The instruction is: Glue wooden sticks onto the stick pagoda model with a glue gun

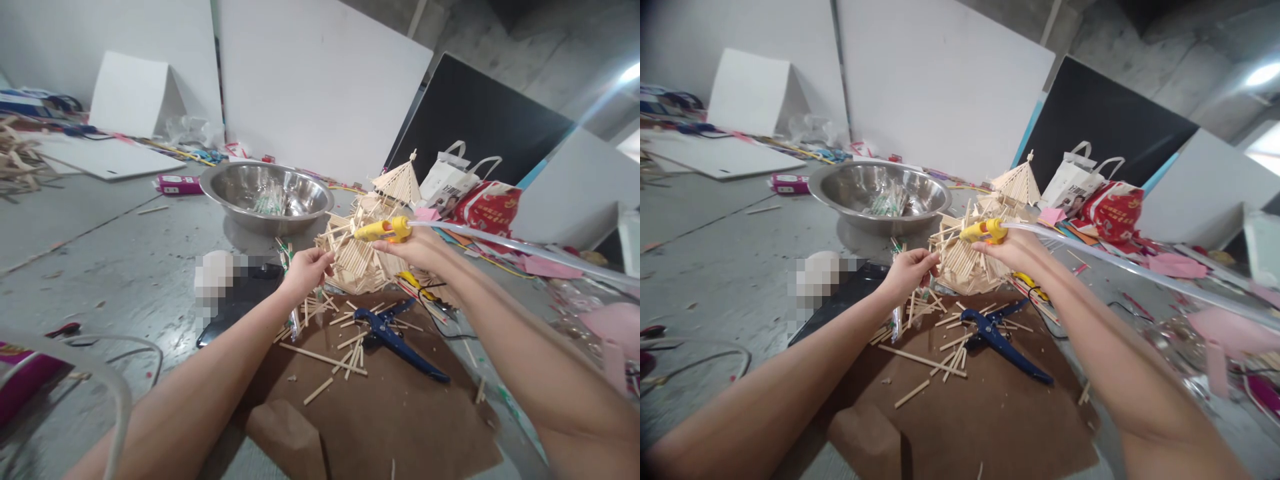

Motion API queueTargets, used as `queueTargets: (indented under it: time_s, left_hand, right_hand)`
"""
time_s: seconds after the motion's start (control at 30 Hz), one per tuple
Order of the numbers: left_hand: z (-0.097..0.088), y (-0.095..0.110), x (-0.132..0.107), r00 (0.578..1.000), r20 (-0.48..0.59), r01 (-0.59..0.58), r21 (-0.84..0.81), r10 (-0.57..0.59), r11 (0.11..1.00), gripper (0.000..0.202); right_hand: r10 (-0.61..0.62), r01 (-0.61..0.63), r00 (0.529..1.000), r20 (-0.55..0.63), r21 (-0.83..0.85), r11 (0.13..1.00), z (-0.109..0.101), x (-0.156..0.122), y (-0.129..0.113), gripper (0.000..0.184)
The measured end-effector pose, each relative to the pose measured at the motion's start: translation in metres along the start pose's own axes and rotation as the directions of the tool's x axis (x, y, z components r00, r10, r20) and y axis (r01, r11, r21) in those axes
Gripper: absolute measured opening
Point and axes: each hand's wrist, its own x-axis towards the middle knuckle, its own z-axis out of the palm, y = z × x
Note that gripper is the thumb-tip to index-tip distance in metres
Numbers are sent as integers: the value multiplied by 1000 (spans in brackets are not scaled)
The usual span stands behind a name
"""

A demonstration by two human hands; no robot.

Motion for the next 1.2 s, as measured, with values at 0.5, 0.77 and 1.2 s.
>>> queueTargets:
  time_s: [0.5, 0.77, 1.2]
  left_hand:
    - [1, 2, 0, 1000, -9, 5, -40, -5, 999, 27]
    - [1, 2, 0, 1000, -5, 9, -15, -9, 1000, 29]
    - [0, 1, 1, 1000, -22, -7, 61, 9, 998, 32]
  right_hand:
    - [-2, 2, 1000, 3, 24, 1000, -1, 4, 4, 42]
    - [-20, 18, 997, 69, 31, 999, -1, -9, -8, 33]
    - [-59, 61, 989, 133, -12, 998, 1, -11, -11, 28]
